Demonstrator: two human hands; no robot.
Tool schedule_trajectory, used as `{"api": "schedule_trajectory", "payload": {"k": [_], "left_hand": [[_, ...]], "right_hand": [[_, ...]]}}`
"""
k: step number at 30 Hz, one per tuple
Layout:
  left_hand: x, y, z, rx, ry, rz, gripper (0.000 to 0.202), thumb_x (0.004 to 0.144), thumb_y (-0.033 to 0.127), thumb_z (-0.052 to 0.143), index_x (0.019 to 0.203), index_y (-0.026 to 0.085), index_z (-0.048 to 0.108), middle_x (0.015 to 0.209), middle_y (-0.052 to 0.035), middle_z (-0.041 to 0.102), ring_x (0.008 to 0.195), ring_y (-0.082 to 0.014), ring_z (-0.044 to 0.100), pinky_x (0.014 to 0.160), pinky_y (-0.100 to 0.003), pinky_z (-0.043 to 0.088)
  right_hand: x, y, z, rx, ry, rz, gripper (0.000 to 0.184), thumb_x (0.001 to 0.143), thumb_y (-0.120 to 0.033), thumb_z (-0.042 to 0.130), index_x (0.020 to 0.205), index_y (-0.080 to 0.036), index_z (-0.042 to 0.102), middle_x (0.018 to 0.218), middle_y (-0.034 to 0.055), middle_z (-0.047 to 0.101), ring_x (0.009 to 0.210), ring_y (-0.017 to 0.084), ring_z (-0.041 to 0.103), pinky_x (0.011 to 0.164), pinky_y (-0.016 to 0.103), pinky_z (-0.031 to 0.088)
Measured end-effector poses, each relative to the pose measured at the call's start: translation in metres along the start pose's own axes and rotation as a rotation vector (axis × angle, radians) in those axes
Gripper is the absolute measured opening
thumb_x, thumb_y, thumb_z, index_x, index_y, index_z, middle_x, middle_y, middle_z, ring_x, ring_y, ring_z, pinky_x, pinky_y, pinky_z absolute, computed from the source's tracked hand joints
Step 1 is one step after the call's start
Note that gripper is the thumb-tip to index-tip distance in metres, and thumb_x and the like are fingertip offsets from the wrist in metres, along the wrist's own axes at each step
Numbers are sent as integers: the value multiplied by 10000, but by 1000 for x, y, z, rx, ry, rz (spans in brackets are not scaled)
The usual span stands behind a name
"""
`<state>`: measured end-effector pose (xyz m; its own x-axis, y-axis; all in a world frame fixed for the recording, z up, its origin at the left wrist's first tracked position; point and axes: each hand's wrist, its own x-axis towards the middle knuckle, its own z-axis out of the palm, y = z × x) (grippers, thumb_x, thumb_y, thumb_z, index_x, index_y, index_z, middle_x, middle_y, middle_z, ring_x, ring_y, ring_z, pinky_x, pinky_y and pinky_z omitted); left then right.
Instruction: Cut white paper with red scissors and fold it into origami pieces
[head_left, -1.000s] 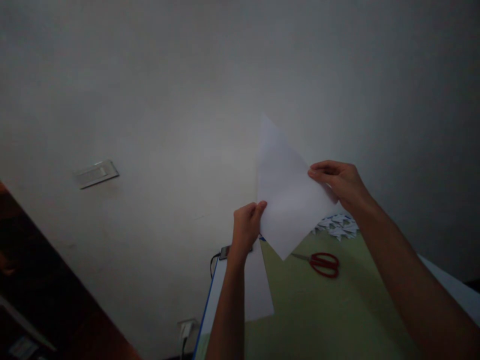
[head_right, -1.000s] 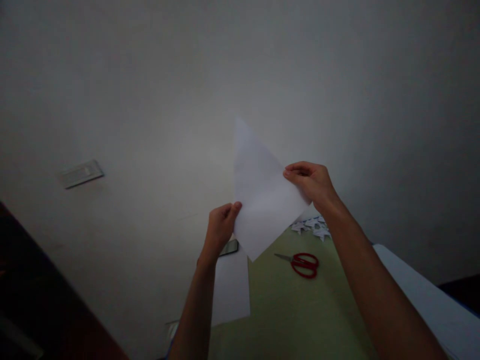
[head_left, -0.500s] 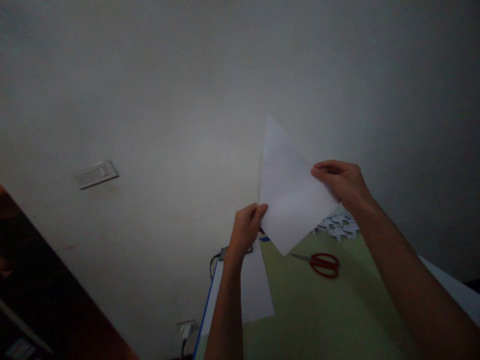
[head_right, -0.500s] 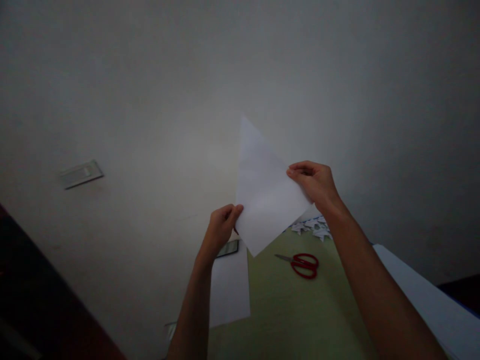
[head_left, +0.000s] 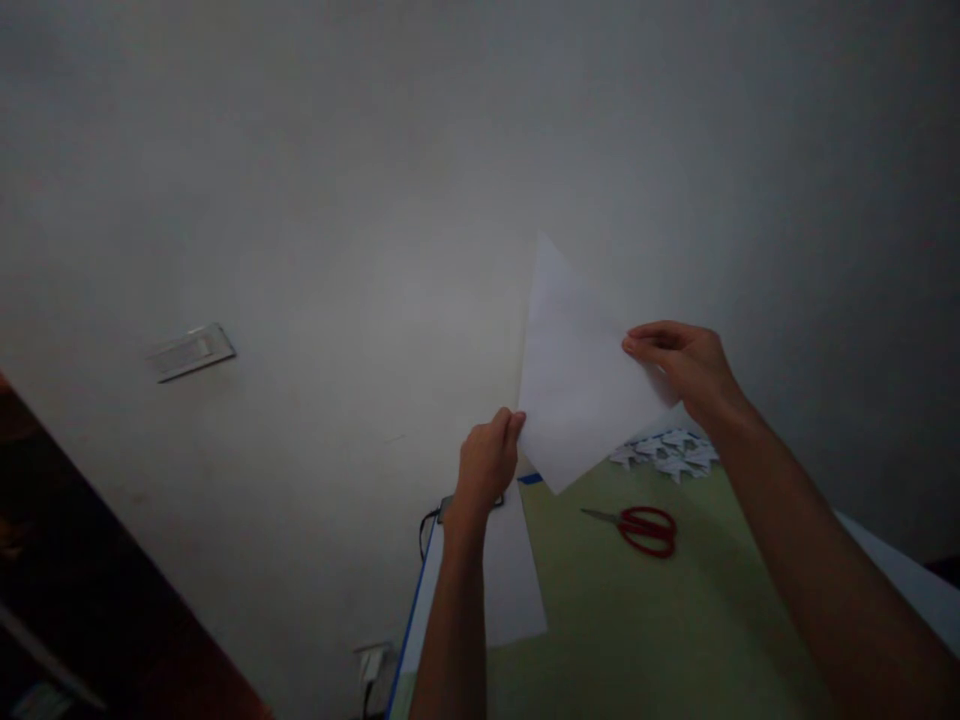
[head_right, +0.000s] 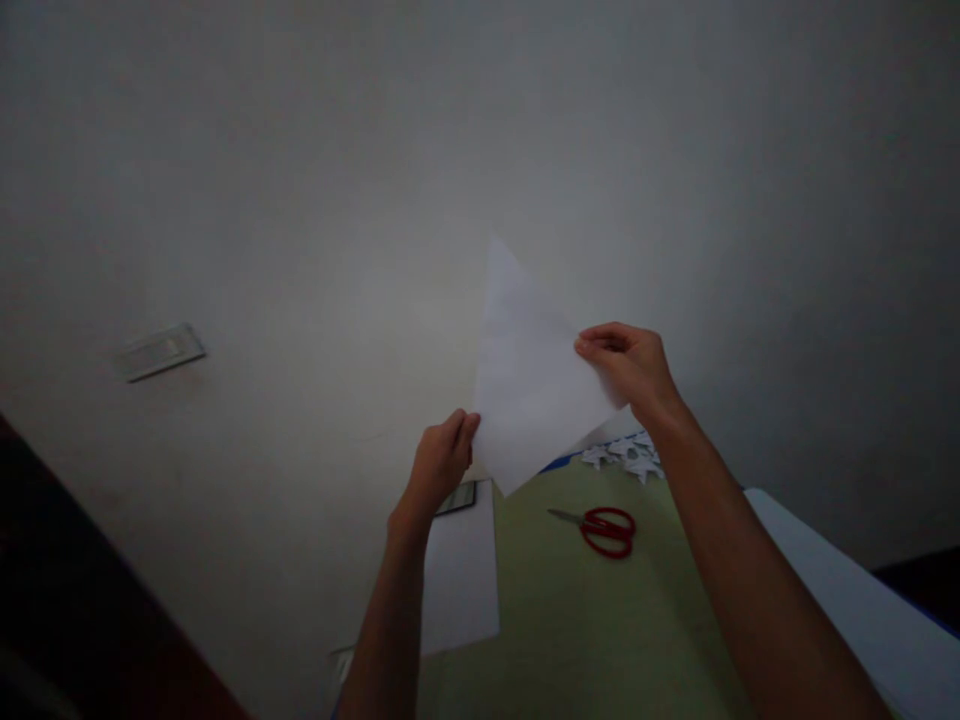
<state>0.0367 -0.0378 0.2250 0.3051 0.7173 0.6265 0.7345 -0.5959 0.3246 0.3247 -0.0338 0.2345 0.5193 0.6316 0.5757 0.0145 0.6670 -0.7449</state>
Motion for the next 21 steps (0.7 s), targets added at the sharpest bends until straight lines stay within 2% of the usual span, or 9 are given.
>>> {"api": "schedule_trajectory", "payload": {"k": [6,9,12,14,17,21], "left_hand": [[0,-8,3,-91,-1,-5,444,1032,476,447,655,243,478,489,35,502,508,-167,514,607,-280,344],[1,-14,5,-176,-3,-29,604,1057,571,268,618,228,499,513,6,560,500,-155,541,588,-275,391],[2,-15,6,-320,78,-99,669,1046,632,175,671,215,539,560,-1,574,507,-151,542,557,-273,394],[4,-11,6,-349,173,-93,608,1040,633,243,720,215,547,583,16,548,524,-147,515,556,-272,368],[7,-1,3,-229,302,-6,485,1027,555,389,683,223,473,616,28,481,591,-144,448,596,-282,316],[8,7,-1,-190,341,13,456,997,501,464,641,227,391,604,43,393,606,-141,386,608,-290,280]], "right_hand": [[-3,-3,1,3,16,5,244,572,-376,926,736,-267,781,731,50,756,661,233,657,565,363,505],[-5,-5,3,31,22,18,236,565,-374,928,724,-284,780,728,45,758,646,233,650,547,360,501],[-6,-7,6,49,-3,41,224,576,-360,925,727,-290,775,735,40,753,656,235,654,574,372,508],[-8,-8,9,42,-37,44,228,595,-373,920,743,-283,771,748,43,752,675,241,662,590,377,507],[-10,-10,13,34,-83,47,262,605,-400,915,774,-261,771,774,50,757,705,239,671,609,369,505],[-14,-13,19,46,-119,75,304,564,-394,921,772,-229,774,767,46,750,691,206,654,614,341,491]]}}
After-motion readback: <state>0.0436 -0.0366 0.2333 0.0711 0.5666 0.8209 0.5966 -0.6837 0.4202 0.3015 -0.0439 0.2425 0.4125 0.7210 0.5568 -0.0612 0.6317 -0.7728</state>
